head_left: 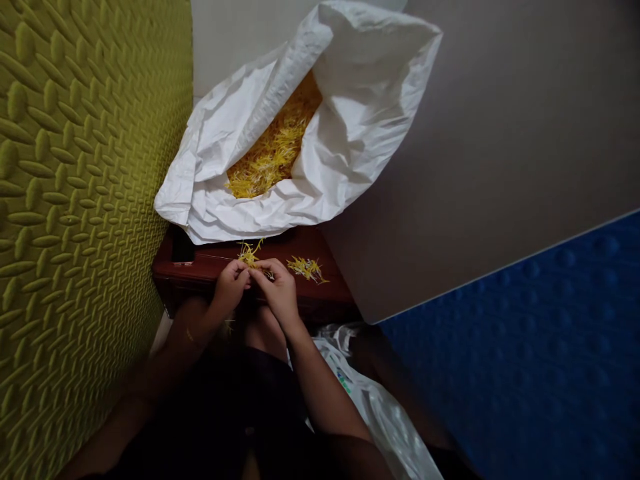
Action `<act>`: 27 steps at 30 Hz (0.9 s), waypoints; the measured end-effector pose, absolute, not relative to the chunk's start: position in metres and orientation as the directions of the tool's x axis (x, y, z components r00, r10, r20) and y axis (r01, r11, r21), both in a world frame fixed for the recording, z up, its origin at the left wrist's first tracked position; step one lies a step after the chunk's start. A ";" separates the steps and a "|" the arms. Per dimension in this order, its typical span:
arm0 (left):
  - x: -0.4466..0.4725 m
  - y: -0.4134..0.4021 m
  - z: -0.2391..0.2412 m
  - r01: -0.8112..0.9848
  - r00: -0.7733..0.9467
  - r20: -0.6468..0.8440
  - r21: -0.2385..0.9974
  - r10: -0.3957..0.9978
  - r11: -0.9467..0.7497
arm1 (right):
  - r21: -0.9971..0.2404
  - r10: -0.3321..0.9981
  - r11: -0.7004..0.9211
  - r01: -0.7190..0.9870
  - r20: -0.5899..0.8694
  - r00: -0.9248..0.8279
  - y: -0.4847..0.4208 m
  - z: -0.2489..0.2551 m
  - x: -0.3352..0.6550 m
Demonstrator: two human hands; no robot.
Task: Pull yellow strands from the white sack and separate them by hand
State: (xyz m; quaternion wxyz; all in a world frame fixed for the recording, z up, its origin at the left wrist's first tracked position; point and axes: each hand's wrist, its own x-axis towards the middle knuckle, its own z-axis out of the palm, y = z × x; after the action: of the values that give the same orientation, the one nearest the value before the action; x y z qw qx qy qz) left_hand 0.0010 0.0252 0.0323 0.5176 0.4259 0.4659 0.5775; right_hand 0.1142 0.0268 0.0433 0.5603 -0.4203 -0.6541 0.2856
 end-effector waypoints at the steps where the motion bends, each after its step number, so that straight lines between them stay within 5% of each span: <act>1: 0.001 0.025 0.033 -0.187 -0.098 0.021 0.982 0.995 -0.039 | -0.849 0.872 0.481 0.219 0.490 -0.015 0.026 0.044 0.114; 8: -0.004 0.022 0.039 -0.396 0.189 -0.079 0.906 0.979 0.150 | -0.948 0.991 0.084 -0.306 0.112 -0.077 0.036 0.039 0.126; 12: -0.003 0.024 0.034 -0.550 0.105 -0.118 0.820 0.987 0.157 | -0.908 0.993 0.115 -0.404 0.095 0.068 0.046 0.040 0.140; 18: 0.001 0.025 0.035 -0.522 -0.021 -0.142 0.846 0.990 0.110 | -0.927 0.975 0.220 -0.303 0.207 0.077 0.041 0.041 0.143; 27: -0.002 0.023 0.044 -0.440 -0.079 -0.082 0.897 0.993 0.039 | -0.854 0.898 0.437 0.282 0.430 -0.090 0.022 0.051 0.131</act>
State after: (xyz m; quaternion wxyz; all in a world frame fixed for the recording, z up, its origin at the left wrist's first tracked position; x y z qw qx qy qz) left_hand -0.0021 0.0225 0.0436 0.5902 0.3345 0.4134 0.6073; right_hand 0.1305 0.0216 0.0514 0.5133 -0.4376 -0.6745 0.3002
